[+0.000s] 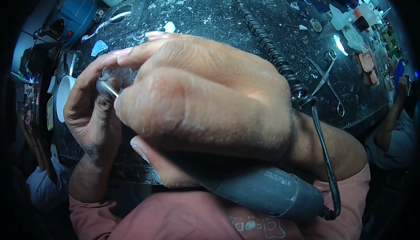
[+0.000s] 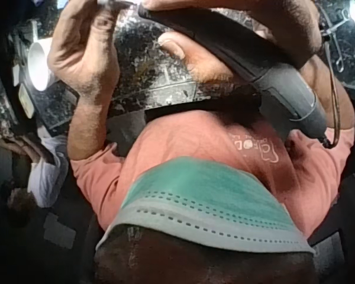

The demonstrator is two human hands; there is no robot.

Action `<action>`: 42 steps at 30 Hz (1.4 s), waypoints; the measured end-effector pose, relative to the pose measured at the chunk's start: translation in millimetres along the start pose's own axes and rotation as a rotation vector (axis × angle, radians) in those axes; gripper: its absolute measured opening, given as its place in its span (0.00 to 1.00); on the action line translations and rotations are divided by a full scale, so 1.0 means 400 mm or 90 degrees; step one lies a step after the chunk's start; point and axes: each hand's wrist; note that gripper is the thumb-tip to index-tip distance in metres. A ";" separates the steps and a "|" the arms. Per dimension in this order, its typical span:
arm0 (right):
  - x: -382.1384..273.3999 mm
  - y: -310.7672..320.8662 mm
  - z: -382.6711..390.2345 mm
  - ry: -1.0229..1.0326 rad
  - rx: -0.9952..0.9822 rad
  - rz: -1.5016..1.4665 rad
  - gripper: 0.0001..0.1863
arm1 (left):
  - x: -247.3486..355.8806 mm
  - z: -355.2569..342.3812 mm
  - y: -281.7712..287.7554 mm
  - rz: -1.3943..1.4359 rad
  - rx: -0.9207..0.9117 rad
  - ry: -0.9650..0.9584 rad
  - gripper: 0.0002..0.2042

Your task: The person trims and smooths a clear plastic dental aligner using a handheld rotary tool, turning the aligner by hand to grind along its edges.

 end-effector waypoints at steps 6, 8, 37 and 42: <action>0.042 0.011 -0.002 0.094 0.018 0.047 0.27 | -0.009 -0.006 0.004 -0.034 -0.028 -0.026 0.15; -0.002 -0.007 0.019 -0.021 0.070 0.045 0.26 | -0.016 -0.011 0.008 -0.043 -0.045 -0.046 0.15; 0.005 -0.005 0.019 -0.062 0.046 -0.008 0.25 | 0.007 -0.006 -0.007 -0.025 -0.003 0.025 0.13; 0.035 0.002 0.013 0.045 0.022 0.008 0.27 | 0.007 -0.003 -0.014 0.039 0.034 0.068 0.13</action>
Point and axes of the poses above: each hand's wrist, its own z-axis away from the middle knuckle, its own y-axis out of the back of the hand, x = y × z, and after that the axes turned 9 degrees about -y, right-handed
